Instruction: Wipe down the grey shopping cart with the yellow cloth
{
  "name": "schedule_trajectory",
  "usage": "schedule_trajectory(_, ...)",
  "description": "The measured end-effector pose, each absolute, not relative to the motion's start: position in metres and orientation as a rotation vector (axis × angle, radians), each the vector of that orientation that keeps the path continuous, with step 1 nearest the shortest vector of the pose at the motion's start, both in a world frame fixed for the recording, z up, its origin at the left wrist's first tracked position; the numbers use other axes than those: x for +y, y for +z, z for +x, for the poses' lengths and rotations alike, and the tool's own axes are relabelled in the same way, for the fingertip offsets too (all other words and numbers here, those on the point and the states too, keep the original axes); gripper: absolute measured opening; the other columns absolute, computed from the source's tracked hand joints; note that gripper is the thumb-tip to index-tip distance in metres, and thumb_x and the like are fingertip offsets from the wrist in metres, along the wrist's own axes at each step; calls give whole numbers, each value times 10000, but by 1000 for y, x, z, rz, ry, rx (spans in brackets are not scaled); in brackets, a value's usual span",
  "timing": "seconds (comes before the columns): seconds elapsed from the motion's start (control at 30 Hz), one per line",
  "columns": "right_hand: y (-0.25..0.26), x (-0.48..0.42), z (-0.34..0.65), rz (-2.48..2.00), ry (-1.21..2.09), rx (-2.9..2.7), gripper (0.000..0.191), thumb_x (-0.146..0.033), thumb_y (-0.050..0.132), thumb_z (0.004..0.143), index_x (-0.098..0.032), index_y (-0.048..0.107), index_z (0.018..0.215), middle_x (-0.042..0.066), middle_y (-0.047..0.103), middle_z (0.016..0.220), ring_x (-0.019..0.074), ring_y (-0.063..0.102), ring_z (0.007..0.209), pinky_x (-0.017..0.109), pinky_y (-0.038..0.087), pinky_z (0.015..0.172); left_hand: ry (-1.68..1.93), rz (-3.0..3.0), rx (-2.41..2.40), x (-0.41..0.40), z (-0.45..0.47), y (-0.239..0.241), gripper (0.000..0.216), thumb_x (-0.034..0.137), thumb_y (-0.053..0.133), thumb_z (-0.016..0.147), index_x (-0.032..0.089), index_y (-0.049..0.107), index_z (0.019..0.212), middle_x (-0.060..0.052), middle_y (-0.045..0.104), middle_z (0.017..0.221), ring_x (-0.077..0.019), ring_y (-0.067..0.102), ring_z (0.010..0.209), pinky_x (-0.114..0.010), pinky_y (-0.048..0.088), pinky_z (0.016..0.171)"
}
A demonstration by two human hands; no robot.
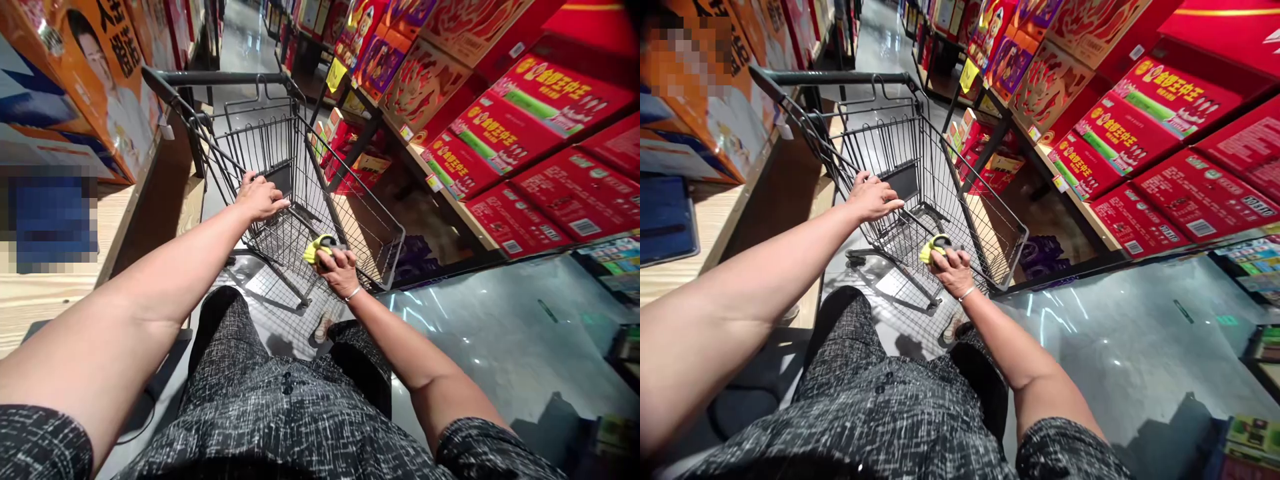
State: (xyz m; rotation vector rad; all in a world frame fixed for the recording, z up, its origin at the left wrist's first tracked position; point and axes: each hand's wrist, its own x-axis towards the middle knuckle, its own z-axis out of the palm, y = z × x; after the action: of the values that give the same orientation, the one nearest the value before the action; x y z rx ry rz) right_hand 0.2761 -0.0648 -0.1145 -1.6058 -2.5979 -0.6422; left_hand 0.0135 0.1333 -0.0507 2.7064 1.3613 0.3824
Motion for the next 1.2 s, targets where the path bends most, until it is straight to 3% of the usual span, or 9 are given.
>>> schedule_trajectory(0.13,-175,-99,292,-1744,-480,-2781,231,-274,597,937,-394,733,1079,-1,597,1334,236,438,1241,432,315,984,409,2708,1377,133,15,-53,519,614,367,976,265,749,1001,-46,678,1038,-286,522,1176,-506,154,1161)
schedule_trajectory(0.27,-199,-112,291,-1750,-423,-2856,156,-217,664,875,-332,769,871,17,643,1201,225,487,1139,416,341,944,386,2689,1403,135,19,-56,521,621,357,973,280,745,1041,-51,669,1078,-300,502,1223,-511,125,1179)
schedule_trajectory(0.47,-135,-88,282,-1633,-532,-2748,333,-264,551,948,-418,662,1221,1,486,1466,271,381,1246,466,300,993,308,2660,1448,140,23,-55,524,622,360,968,283,732,1115,-59,654,1158,-320,467,1283,-529,112,1194)
schedule_trajectory(0.63,-69,-72,292,-1611,-754,-2366,348,-259,563,940,-423,641,1237,10,466,1499,298,315,1288,498,234,1019,265,2642,1503,140,22,-55,493,597,359,978,297,717,1135,-42,630,1259,-310,412,1346,-550,67,1204)
schedule_trajectory(0.8,-121,-98,313,-1484,-608,-2513,265,-275,518,973,-402,665,1152,-42,532,1433,241,357,1274,447,229,1029,209,2620,1527,141,21,-53,454,573,376,969,311,713,1123,-30,617,1288,-297,388,1366,-555,57,1207)
schedule_trajectory(0.93,-192,-128,324,-1696,-348,-2592,274,-198,497,964,-325,708,1086,9,612,1295,211,475,1124,401,284,988,218,2638,1534,139,21,-51,449,551,364,970,303,704,1127,-45,616,1284,-282,392,1353,-538,63,1209)
schedule_trajectory(1.03,-215,-137,323,-1813,-213,-2623,256,-147,530,936,-289,739,975,42,651,1134,210,500,1057,405,317,948,219,2642,1540,137,26,-51,459,550,358,964,295,699,1134,-58,609,1299,-286,395,1343,-545,75,1203)
schedule_trajectory(1.1,-210,-136,318,-1837,-202,-2618,269,-161,530,942,-313,731,1035,53,644,1118,216,498,1034,410,340,903,221,2640,1539,135,31,-51,467,555,353,959,296,699,1136,-63,604,1310,-298,392,1345,-564,60,1198)
schedule_trajectory(1.2,-174,-128,311,-1801,-265,-2574,425,-190,439,982,-375,587,1335,75,596,1256,225,483,999,410,368,849,225,2631,1533,134,38,-49,464,558,352,954,305,701,1128,-62,599,1328,-309,387,1351,-584,49,1189)
